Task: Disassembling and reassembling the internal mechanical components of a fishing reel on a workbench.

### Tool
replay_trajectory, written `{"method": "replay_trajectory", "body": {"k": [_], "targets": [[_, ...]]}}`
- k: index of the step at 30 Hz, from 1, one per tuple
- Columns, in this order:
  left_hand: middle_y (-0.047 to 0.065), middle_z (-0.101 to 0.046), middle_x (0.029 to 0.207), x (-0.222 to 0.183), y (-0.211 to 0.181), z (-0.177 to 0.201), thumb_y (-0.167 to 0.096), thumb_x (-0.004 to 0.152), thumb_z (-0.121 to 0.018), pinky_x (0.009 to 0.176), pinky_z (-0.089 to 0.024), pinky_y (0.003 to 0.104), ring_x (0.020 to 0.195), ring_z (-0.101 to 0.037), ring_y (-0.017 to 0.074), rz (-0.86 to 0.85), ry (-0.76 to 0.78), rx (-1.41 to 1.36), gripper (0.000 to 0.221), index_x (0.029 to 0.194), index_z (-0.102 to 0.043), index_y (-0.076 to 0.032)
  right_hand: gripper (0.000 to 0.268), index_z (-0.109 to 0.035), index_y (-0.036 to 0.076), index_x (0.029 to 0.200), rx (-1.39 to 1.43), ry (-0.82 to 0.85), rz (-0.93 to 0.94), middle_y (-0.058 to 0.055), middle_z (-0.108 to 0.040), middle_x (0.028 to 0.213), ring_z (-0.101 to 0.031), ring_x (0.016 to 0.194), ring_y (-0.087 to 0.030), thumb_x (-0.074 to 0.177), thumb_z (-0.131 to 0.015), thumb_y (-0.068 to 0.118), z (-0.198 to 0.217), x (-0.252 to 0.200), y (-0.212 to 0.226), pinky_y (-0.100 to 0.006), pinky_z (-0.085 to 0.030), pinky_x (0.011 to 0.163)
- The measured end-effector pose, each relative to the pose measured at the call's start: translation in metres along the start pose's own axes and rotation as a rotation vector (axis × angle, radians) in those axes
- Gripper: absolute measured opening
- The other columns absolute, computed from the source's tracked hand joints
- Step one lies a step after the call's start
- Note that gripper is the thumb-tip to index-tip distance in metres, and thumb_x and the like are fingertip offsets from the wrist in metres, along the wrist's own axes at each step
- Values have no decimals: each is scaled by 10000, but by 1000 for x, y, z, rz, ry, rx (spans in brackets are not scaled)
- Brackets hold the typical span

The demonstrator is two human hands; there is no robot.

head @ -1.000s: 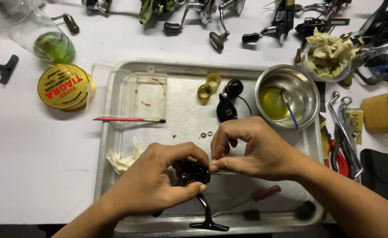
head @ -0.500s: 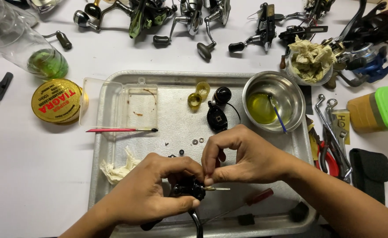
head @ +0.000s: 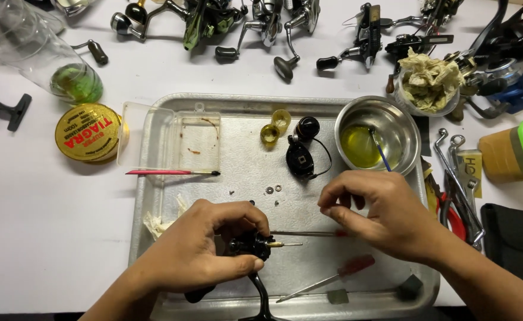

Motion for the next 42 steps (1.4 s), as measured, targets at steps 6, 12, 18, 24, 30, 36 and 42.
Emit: {"method": "replay_trajectory", "body": {"k": [6, 12, 18, 24, 30, 36, 42], "targets": [[-63, -682, 727, -3, 0, -3, -174, 762, -821, 616, -478, 234, 648, -586, 65, -72, 31, -11, 197, 930, -722, -146, 49, -745, 139, 914, -394, -116, 360, -28, -676, 804, -612, 669, -249, 922, -742, 186, -35, 4, -2, -400, -486, 574], [-59, -736, 741, -4, 1, -3, -200, 753, -811, 629, -516, 233, 649, -642, 67, -46, 41, 31, 212, 935, -710, -162, 142, -689, 178, 842, -559, -113, 397, -15, -563, 720, -551, 604, -254, 969, -694, 241, -65, 21, 3, -420, -411, 460], [-54, -758, 786, -6, -1, -1, -221, 748, -792, 666, -537, 234, 696, -697, 78, -84, 13, 46, 214, 933, -698, -168, 224, -649, 150, 771, -672, -20, 369, -26, -577, 702, -548, 610, -255, 977, -662, 237, -75, 23, -2, -429, -412, 473], [-43, -755, 820, -8, 0, 0, -223, 759, -778, 672, -514, 248, 710, -670, 89, -113, 7, 35, 230, 968, -692, -180, 121, -728, 169, 853, -317, 32, 259, 8, -667, 772, -646, 663, -214, 906, -760, 272, -50, 24, 14, -373, -499, 540], [-45, -744, 746, -7, 3, -1, -269, 739, -818, 582, -481, 238, 613, -606, 68, -14, 27, 3, 255, 973, -756, -187, 144, -760, 157, 833, 205, 219, 198, 38, -767, 763, -704, 660, -107, 893, -736, 286, -27, 30, 38, -248, -539, 619], [-54, -685, 711, -8, 8, -3, -235, 744, -846, 567, -435, 231, 598, -542, 60, -23, 39, -47, 266, 990, -769, -167, 181, -730, 145, 896, 259, 279, 369, 12, -741, 797, -697, 667, -168, 963, -642, 288, -36, 30, 44, -290, -530, 650], [-60, -701, 722, -9, 8, -3, -225, 723, -851, 594, -444, 217, 622, -556, 46, 47, 55, -76, 273, 979, -773, -174, 99, -694, 102, 940, 223, 273, 402, -26, -712, 823, -671, 653, -195, 972, -640, 178, -39, 29, 47, -297, -526, 608]]}}
Point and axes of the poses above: each hand's wrist, its own x-axis towards the middle knuckle, its own z-axis out of the back of the hand, y = z × x, the point moved 4 cm from there along x, towards the middle knuckle
